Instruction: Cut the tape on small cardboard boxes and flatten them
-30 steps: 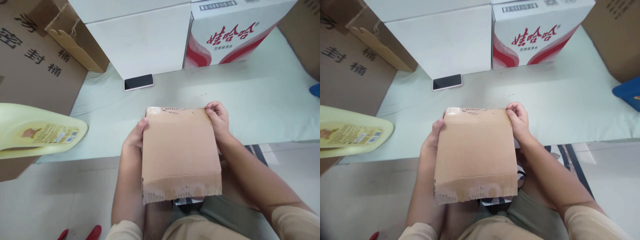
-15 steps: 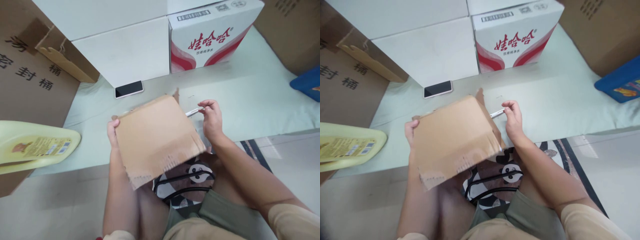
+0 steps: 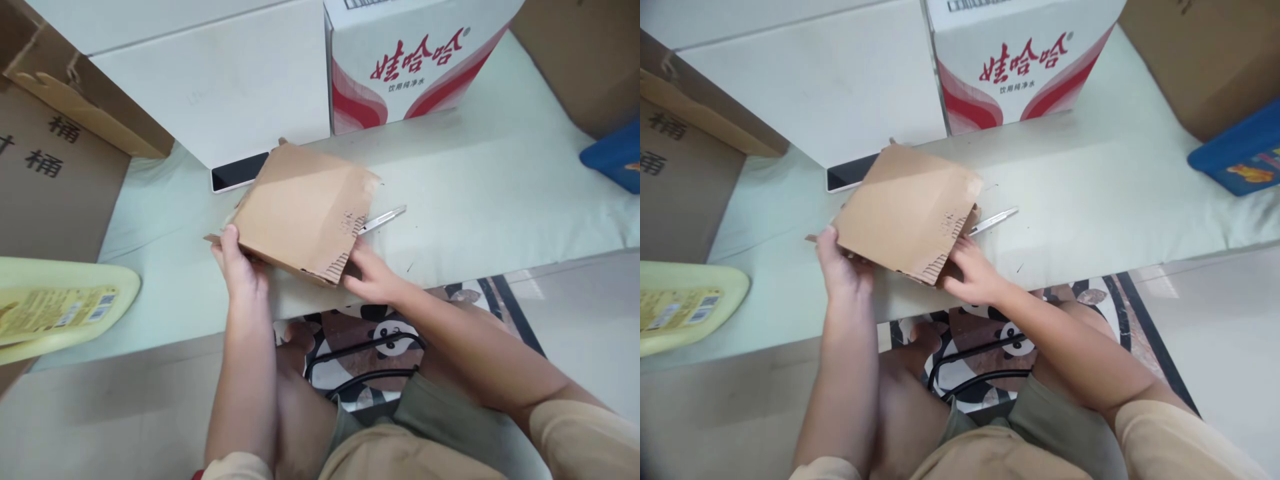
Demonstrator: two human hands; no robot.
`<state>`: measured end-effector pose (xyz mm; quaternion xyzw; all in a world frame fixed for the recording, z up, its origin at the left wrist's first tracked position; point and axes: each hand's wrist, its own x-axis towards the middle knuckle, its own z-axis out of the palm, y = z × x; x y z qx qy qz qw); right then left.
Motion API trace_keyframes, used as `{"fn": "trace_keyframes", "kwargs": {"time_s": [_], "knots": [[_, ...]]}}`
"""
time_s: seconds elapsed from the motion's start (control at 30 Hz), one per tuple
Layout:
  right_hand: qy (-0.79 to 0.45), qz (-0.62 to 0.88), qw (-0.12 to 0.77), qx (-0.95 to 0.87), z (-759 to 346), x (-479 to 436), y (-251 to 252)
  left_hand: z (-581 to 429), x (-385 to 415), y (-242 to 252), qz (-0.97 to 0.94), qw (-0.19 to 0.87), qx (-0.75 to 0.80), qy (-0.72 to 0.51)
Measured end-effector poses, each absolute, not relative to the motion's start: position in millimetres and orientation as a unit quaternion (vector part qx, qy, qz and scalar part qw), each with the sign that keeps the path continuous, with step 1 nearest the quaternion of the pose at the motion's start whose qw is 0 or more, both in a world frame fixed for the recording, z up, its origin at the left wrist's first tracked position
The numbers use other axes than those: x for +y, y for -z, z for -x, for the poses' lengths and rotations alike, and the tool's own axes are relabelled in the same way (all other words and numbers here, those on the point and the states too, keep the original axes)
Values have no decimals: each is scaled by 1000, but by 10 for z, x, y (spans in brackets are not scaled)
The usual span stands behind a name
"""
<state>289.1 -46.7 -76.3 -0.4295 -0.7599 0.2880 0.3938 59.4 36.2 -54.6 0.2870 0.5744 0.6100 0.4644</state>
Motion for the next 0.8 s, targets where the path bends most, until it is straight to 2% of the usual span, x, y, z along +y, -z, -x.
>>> {"fn": "trace_keyframes", "kwargs": {"time_s": [0.2,0.27,0.47,0.67,0.8], "knots": [[-301,414,278,-813,-2646,-614,847,-632,341,565,-259,420,593,-636],[-298,420,265,-816,-2570,-662,897,-637,325,557,-260,409,585,-650],[-301,478,329,-757,-2514,-641,940,-619,283,581,-285,400,565,-663],[-309,446,408,-734,-2613,-602,829,-580,312,619,-325,376,535,-683],[-297,506,430,-686,-2694,-581,797,-493,345,615,-284,395,553,-676]]}}
